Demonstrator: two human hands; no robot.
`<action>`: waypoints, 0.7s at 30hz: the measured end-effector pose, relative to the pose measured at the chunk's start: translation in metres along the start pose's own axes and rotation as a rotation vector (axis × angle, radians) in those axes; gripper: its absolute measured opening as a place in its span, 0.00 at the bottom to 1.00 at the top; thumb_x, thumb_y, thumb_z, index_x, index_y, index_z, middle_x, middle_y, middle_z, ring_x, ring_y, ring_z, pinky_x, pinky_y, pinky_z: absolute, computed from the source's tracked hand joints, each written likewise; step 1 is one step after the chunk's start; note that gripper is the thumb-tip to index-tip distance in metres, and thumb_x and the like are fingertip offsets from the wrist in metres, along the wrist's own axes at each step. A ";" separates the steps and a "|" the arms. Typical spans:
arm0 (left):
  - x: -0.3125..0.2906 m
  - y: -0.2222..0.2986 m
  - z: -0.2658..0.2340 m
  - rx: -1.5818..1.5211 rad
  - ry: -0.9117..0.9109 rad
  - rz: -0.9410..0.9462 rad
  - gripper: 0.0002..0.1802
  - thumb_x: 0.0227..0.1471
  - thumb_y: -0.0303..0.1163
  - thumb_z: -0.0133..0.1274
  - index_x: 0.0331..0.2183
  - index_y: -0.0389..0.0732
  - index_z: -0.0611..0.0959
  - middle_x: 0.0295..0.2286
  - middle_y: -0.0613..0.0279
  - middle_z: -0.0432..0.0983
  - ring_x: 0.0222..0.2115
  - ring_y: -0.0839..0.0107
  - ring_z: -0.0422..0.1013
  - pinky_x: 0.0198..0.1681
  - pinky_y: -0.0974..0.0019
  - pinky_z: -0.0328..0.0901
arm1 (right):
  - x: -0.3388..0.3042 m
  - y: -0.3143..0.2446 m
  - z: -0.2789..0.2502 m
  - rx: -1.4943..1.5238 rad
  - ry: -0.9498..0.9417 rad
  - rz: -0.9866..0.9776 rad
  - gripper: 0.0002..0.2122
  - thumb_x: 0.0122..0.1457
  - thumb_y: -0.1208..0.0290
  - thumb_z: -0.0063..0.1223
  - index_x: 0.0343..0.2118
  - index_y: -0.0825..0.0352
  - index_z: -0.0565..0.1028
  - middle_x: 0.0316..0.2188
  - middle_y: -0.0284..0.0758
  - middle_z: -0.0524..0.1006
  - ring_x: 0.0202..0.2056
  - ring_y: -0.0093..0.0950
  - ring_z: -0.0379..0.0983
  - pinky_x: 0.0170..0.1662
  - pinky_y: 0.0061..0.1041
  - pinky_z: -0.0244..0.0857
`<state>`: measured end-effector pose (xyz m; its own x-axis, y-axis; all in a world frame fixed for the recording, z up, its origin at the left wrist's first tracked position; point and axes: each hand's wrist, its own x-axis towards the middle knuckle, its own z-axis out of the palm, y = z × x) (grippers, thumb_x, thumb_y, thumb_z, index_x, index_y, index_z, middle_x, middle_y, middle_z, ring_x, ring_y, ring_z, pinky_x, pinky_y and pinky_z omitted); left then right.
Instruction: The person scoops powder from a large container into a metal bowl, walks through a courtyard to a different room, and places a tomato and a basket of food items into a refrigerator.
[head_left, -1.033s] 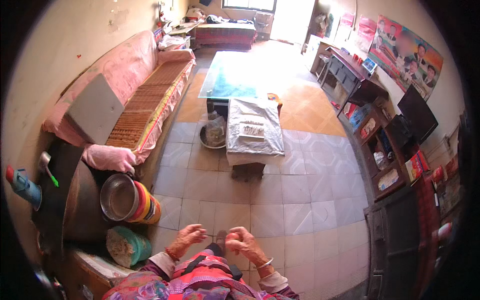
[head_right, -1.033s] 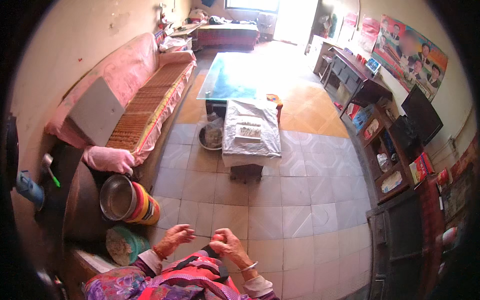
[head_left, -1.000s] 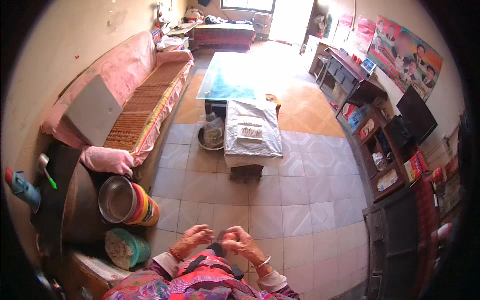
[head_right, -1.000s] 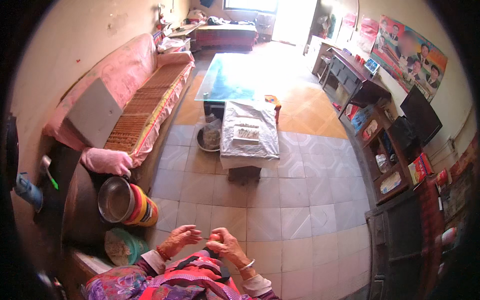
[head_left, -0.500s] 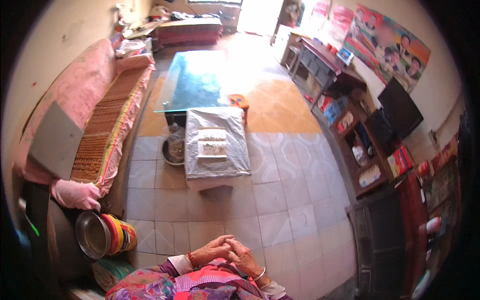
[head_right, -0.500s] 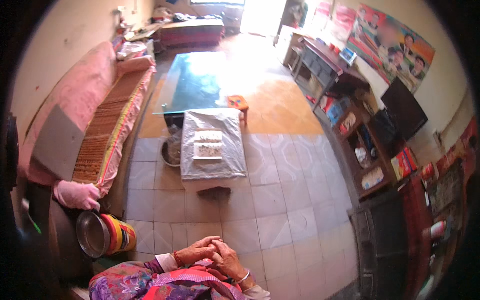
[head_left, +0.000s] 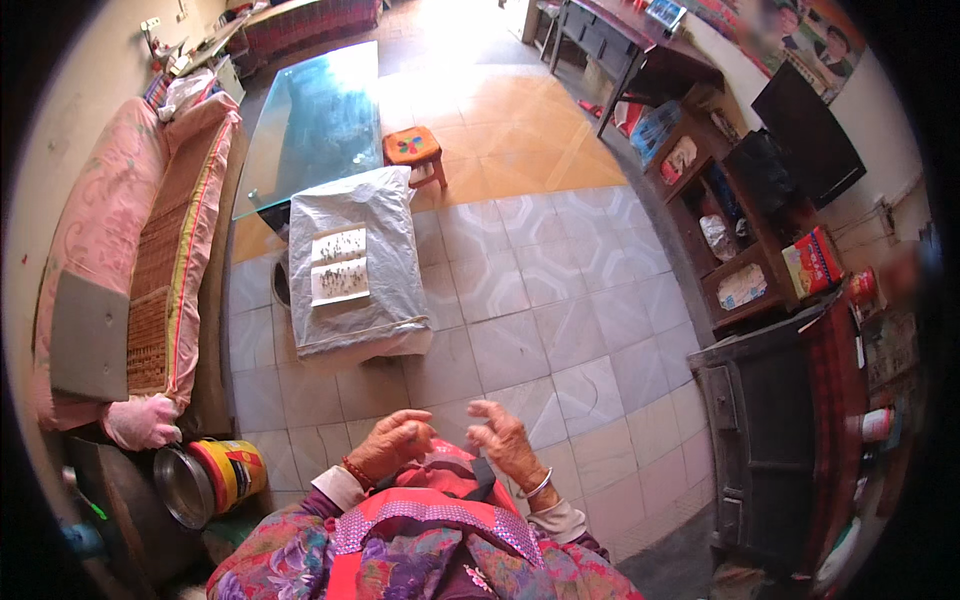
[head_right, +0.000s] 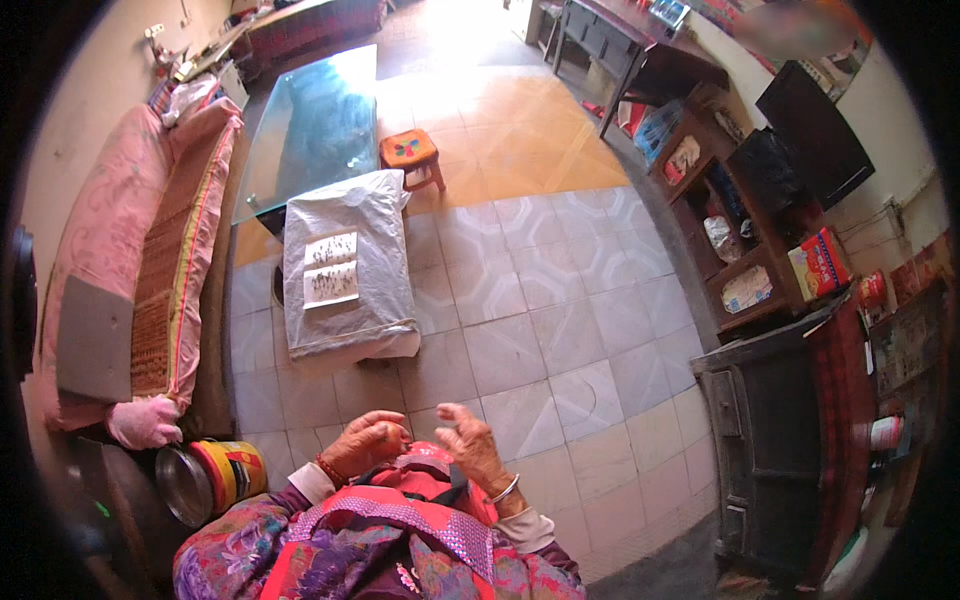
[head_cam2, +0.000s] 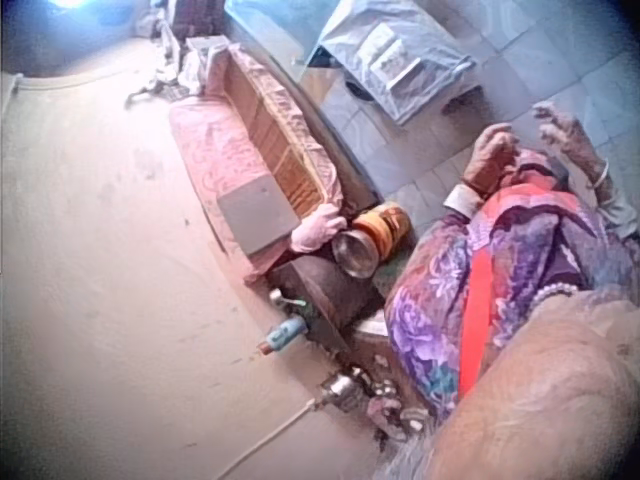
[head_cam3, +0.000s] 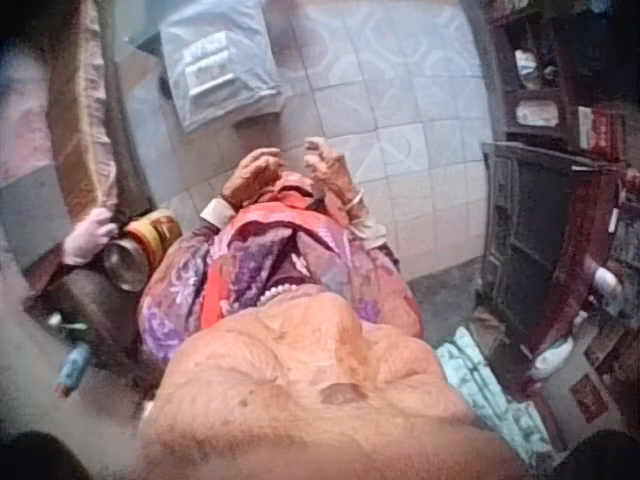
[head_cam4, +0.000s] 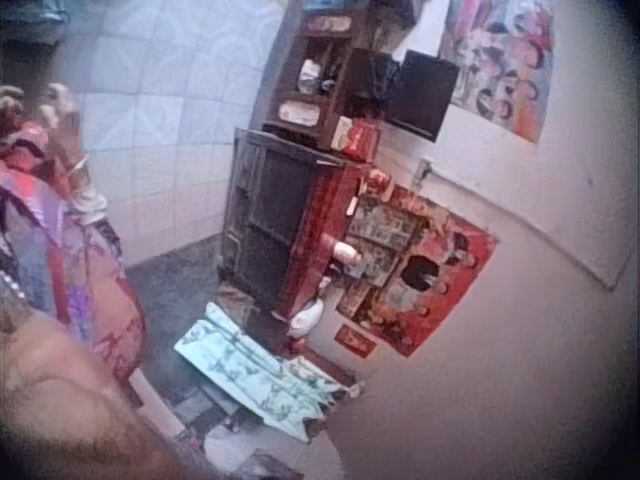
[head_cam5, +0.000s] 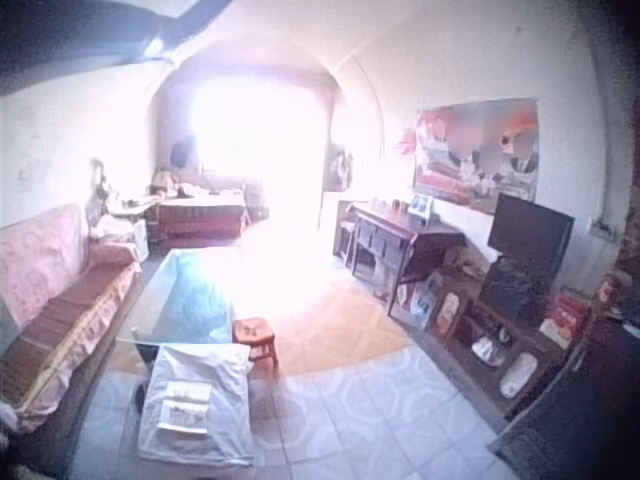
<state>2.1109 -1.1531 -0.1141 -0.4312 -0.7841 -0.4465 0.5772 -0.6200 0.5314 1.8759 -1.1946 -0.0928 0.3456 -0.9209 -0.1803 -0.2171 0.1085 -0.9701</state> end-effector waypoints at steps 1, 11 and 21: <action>0.010 0.006 0.001 0.009 0.007 0.040 0.22 0.54 0.36 0.50 0.49 0.37 0.69 0.37 0.54 0.73 0.37 0.62 0.71 0.42 0.59 0.68 | 0.012 0.007 -0.016 -0.013 0.030 -0.053 0.16 0.54 0.76 0.48 0.47 0.69 0.67 0.39 0.40 0.75 0.31 0.25 0.75 0.31 0.20 0.71; 0.128 0.103 0.000 -0.123 0.078 0.256 0.30 0.49 0.26 0.53 0.53 0.42 0.63 0.45 0.54 0.66 0.44 0.56 0.69 0.45 0.53 0.67 | 0.137 0.033 -0.118 -0.200 0.062 0.139 0.14 0.53 0.72 0.49 0.43 0.67 0.69 0.32 0.41 0.77 0.28 0.30 0.76 0.31 0.26 0.70; 0.283 0.203 0.034 0.037 -0.015 0.258 0.27 0.52 0.48 0.49 0.49 0.43 0.67 0.37 0.55 0.72 0.25 0.70 0.70 0.22 0.69 0.64 | 0.150 0.146 -0.222 -0.354 0.114 0.500 0.15 0.50 0.72 0.51 0.41 0.71 0.69 0.25 0.41 0.77 0.22 0.25 0.75 0.24 0.23 0.70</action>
<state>2.0822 -1.5020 -0.1080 -0.2828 -0.9167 -0.2821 0.6439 -0.3995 0.6526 1.6936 -1.3997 -0.2254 0.0287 -0.8270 -0.5615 -0.6236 0.4242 -0.6566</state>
